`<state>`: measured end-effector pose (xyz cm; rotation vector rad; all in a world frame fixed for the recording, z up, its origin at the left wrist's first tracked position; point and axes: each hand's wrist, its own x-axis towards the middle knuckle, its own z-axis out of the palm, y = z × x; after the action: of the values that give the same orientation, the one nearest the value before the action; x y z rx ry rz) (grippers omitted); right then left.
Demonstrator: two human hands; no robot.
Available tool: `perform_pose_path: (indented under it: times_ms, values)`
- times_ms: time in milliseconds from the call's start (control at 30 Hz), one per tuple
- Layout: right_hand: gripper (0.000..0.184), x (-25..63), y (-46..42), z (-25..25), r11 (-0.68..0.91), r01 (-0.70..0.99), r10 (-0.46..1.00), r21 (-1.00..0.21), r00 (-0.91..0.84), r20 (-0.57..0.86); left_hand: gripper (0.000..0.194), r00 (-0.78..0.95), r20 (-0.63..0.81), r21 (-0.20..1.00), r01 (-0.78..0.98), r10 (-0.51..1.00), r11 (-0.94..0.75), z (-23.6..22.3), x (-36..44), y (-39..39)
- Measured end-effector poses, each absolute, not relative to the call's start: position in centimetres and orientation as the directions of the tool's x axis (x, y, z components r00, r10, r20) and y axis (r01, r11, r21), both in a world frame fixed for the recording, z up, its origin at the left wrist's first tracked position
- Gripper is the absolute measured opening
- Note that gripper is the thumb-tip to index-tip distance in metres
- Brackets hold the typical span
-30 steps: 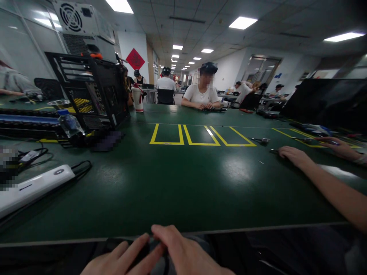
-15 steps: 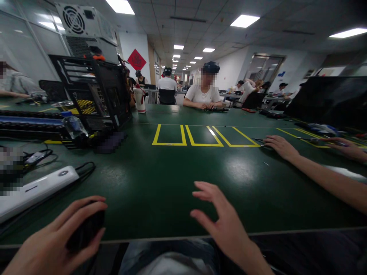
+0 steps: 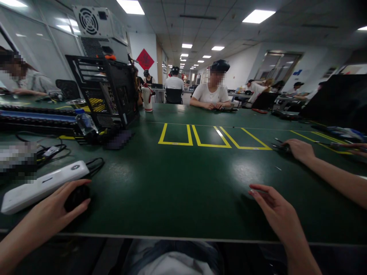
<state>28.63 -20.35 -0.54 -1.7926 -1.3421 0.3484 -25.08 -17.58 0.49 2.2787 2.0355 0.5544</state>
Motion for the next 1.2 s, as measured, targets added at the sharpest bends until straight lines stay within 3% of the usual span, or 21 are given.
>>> perform_pose_path:
  times_ms: [367,533,633,767,867,933,1033,1200]
  values:
    - [0.038,28.3,-20.5,-0.2,-0.03,0.628,0.906,-0.777,0.346,0.245,0.026,-0.032,0.227,0.209,0.978,0.973,-0.016,1.5,-23.2,-17.7]
    - [0.034,28.2,-20.1,-0.5,-0.012,0.652,0.917,-0.759,0.31,0.252,0.031,0.08,0.175,0.208,0.971,0.981,-0.117,2.4,-18.8,-15.4]
    - [0.029,27.3,-19.4,0.3,0.011,0.722,0.956,-0.692,0.195,0.219,0.037,0.184,0.143,0.258,0.942,0.972,-0.216,2.7,-15.0,-12.5]
    - [0.026,24.2,-17.1,2.7,0.155,0.755,0.987,-0.637,-0.099,0.123,0.041,0.359,0.108,0.355,0.857,0.927,-0.373,2.9,-9.4,-8.1]
    - [0.024,21.2,-13.2,3.8,0.288,0.681,0.949,-0.673,-0.297,0.105,0.044,0.448,0.125,0.393,0.797,0.885,-0.459,2.6,-5.4,-4.8]
    - [0.025,19.5,-9.6,3.7,0.288,0.64,0.943,-0.713,-0.32,0.094,0.051,0.453,0.161,0.401,0.782,0.877,-0.477,2.3,-3.2,-2.8]
    - [0.027,17.6,-4.2,2.6,0.185,0.561,0.974,-0.807,-0.215,0.075,0.063,0.455,0.181,0.416,0.768,0.872,-0.487,1.8,-1.1,-0.7]
    - [0.026,15.7,0.4,1.1,-0.047,0.177,0.973,-0.983,-0.216,-0.086,0.058,0.465,0.167,0.434,0.757,0.87,-0.488,1.2,-0.5,0.3]
